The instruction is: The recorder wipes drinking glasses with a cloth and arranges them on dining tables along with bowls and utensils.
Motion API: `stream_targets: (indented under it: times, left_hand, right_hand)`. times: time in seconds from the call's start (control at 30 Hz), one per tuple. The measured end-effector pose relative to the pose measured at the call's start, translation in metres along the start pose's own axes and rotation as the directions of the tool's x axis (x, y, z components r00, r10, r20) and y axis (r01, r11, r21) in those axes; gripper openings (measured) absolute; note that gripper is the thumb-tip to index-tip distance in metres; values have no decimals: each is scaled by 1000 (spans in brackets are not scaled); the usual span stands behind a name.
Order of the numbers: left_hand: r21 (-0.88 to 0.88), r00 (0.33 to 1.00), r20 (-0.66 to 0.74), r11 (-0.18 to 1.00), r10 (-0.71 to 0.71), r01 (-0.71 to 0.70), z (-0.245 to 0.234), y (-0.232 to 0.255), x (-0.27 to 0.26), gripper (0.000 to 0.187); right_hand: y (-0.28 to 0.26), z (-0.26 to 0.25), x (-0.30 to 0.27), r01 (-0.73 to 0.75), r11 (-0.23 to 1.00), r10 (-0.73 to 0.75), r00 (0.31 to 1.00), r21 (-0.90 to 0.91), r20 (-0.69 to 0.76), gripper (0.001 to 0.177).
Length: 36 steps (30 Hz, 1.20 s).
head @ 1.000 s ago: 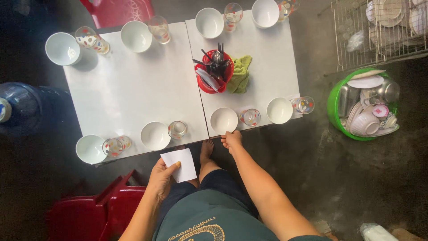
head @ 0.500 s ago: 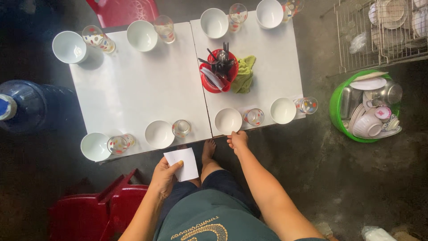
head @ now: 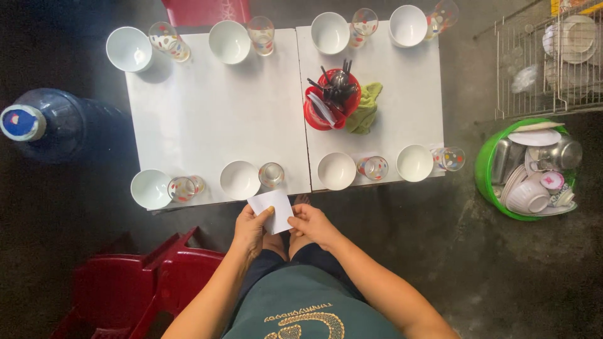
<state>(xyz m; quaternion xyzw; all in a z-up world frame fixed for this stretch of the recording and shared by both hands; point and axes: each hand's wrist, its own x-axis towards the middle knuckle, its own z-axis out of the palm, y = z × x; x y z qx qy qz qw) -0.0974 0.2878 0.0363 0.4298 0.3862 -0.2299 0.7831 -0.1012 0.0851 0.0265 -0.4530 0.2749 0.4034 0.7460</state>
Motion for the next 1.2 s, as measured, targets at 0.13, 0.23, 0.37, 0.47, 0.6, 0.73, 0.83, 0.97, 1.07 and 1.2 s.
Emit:
stream_targets:
  times: [0.13, 0.23, 0.37, 0.47, 0.6, 0.73, 0.83, 0.97, 1.07, 1.2]
  left_hand:
    - [122, 997, -43, 991, 62, -57, 1, -3, 8, 32]
    - [220, 993, 0, 969, 114, -111, -1, -10, 17, 35]
    - [414, 979, 45, 888, 200, -201, -15, -16, 46, 50]
    - [782, 937, 60, 566, 345, -259, -1, 15, 34, 55]
    - [934, 821, 320, -13, 474, -357, 9, 23, 54, 66]
    - [853, 765, 497, -393, 410, -343, 30, 34, 75, 92]
    - [766, 699, 576, -577, 422, -283, 22, 15, 107, 91]
    - [765, 786, 550, -547, 282, -339, 0, -5, 143, 77]
    - [861, 796, 494, -328, 349, -389, 30, 36, 111, 85]
    - [891, 744, 400, -36, 535, -454, 37, 64, 85, 81]
  right_hand:
    - [20, -3, 13, 168, 953, -181, 983, -254, -29, 18]
    - [24, -12, 20, 180, 956, -208, 973, -234, -104, 15]
    - [18, -34, 23, 258, 884, -365, 902, -389, -230, 17]
    - [16, -64, 25, 223, 798, -469, 813, -560, -344, 19]
    - [30, -89, 29, 146, 849, -391, 820, -508, -419, 21]
    - [40, -96, 42, 58, 926, -244, 846, -373, -475, 21]
    - [46, -90, 47, 17, 944, -189, 845, -330, -500, 20]
    - [51, -77, 57, -48, 985, -42, 863, -165, -504, 18]
    - [51, -69, 71, -44, 974, -80, 853, -223, -516, 18]
    - [53, -70, 92, -83, 970, -63, 820, -227, -569, 18]
